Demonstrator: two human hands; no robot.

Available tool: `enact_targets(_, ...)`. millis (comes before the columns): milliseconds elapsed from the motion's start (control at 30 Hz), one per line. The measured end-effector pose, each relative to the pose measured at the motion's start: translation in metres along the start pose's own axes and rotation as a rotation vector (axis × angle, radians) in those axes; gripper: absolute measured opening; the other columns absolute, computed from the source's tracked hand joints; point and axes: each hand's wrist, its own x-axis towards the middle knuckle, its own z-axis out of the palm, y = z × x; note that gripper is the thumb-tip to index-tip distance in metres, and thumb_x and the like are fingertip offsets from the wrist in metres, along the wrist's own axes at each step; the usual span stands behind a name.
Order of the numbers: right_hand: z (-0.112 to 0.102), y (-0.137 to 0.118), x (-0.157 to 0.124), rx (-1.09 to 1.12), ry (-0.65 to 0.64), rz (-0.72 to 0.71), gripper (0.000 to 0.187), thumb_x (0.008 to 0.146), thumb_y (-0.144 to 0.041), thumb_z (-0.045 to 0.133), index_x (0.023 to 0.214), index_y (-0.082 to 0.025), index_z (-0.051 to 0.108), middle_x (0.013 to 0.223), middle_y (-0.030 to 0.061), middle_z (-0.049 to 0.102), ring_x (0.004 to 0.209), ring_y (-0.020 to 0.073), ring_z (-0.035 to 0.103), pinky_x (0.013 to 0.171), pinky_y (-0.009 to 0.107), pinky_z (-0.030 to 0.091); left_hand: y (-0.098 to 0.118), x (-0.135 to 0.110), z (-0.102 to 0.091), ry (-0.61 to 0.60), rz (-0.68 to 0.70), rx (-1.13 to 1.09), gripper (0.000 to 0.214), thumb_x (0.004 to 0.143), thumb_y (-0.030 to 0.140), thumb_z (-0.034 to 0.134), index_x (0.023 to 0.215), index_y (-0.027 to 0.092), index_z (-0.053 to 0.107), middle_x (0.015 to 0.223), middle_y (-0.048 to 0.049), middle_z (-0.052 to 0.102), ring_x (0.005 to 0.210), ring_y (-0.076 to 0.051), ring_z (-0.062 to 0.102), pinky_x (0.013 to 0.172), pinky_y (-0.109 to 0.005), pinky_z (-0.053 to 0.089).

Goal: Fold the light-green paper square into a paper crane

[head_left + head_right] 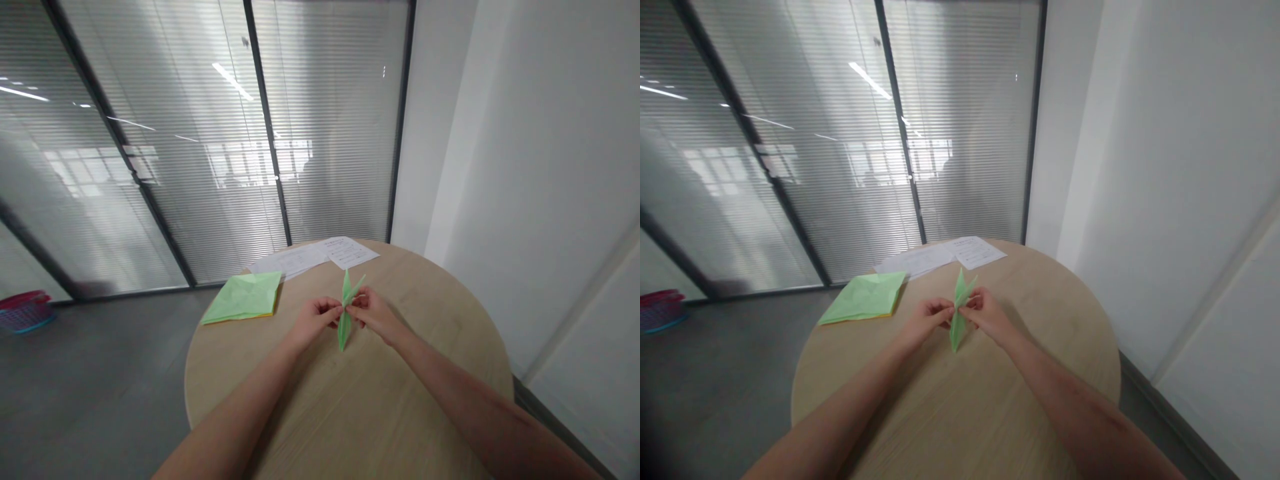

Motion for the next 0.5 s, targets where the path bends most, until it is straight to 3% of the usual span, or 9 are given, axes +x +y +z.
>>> enact_targets(233, 0.0001, 0.0009, -0.0003, -0.148, 0.006, -0.018, 0.025, 0.075, -0.041, 0.069, 0.086, -0.021, 0.061, 0.080, 0.0020, 0.066, 0.067, 0.0154, 0.060, 0.056, 0.026, 0.046, -0.0011, 0.0012, 0.0003, 0.005, 0.036, 0.054, 0.041, 0.073, 0.052, 0.076, 0.084, 0.013, 0.070, 0.075, -0.0032, 0.066, 0.066, -0.014, 0.060, 0.063, -0.027, 0.052)
enact_targets(500, 0.0010, 0.0000, -0.0003, -0.074, 0.011, -0.023, 0.025, 0.071, -0.040, 0.073, 0.085, -0.020, 0.066, 0.077, 0.0026, 0.067, 0.070, 0.0168, 0.062, 0.062, 0.029, 0.049, -0.0045, 0.0020, -0.0003, 0.020, 0.051, 0.077, 0.041, 0.075, 0.053, 0.073, 0.083, 0.014, 0.069, 0.075, -0.0037, 0.066, 0.068, -0.015, 0.059, 0.063, -0.027, 0.052)
